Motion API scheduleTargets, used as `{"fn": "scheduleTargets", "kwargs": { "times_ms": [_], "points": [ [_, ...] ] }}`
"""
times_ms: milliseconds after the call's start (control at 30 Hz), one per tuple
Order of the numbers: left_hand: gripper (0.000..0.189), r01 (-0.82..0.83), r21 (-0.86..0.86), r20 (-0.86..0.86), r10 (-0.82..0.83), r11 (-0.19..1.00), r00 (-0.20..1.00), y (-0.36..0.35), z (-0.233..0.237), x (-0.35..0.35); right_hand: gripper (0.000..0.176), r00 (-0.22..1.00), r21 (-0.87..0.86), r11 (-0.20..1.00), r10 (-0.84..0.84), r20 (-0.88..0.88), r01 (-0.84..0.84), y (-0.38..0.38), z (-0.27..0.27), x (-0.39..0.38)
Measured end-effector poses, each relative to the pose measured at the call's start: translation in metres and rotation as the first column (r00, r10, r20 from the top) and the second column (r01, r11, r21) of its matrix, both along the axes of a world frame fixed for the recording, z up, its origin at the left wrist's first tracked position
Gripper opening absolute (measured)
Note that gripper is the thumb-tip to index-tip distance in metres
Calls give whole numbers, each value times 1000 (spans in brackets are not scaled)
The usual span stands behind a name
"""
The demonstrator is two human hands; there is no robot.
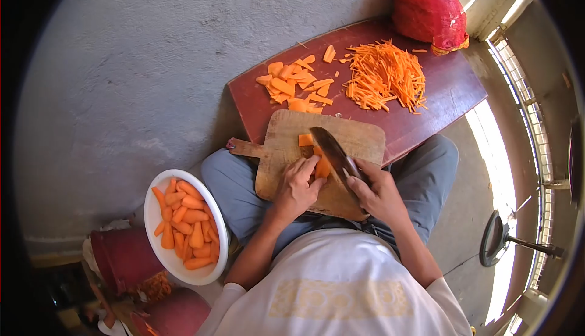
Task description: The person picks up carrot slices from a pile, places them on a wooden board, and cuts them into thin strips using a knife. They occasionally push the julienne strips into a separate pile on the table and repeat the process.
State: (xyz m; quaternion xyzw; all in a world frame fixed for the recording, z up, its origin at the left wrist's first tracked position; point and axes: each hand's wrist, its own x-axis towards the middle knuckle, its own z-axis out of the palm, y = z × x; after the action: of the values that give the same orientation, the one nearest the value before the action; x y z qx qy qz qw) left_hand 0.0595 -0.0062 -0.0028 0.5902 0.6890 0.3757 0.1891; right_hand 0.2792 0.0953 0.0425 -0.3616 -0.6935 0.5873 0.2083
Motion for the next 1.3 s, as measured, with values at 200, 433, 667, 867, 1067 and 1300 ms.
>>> {"fn": "scheduleTargets", "kwargs": {
  "times_ms": [200,433,667,867,1067,1300],
  "points": [
    [44,5,8,76,-5,1000,997,0,-1,-4,43,1000,130,991,15,26,-18,6,5,-20],
    [22,91,47,27,-93,995,995,1,-17,-5,43,996,78,996,46,73,-52,-5,17,1],
    [15,134,200,-174,-100,971,980,10,-14,-5,44,992,191,978,67,106,-86,-8,10,-5],
    [26,47,214,-75,-32,976,997,10,-13,-10,45,985,262,958,78,152,-117,9,19,-1],
    [33,100,154,-321,-46,983,946,42,-3,-59,43,981,203,972,85,177,-121,12,20,6],
    [26,91,165,-373,-23,982,927,50,-15,-84,42,995,235,970,50,82,-69,0,12,21]
  ]
}}
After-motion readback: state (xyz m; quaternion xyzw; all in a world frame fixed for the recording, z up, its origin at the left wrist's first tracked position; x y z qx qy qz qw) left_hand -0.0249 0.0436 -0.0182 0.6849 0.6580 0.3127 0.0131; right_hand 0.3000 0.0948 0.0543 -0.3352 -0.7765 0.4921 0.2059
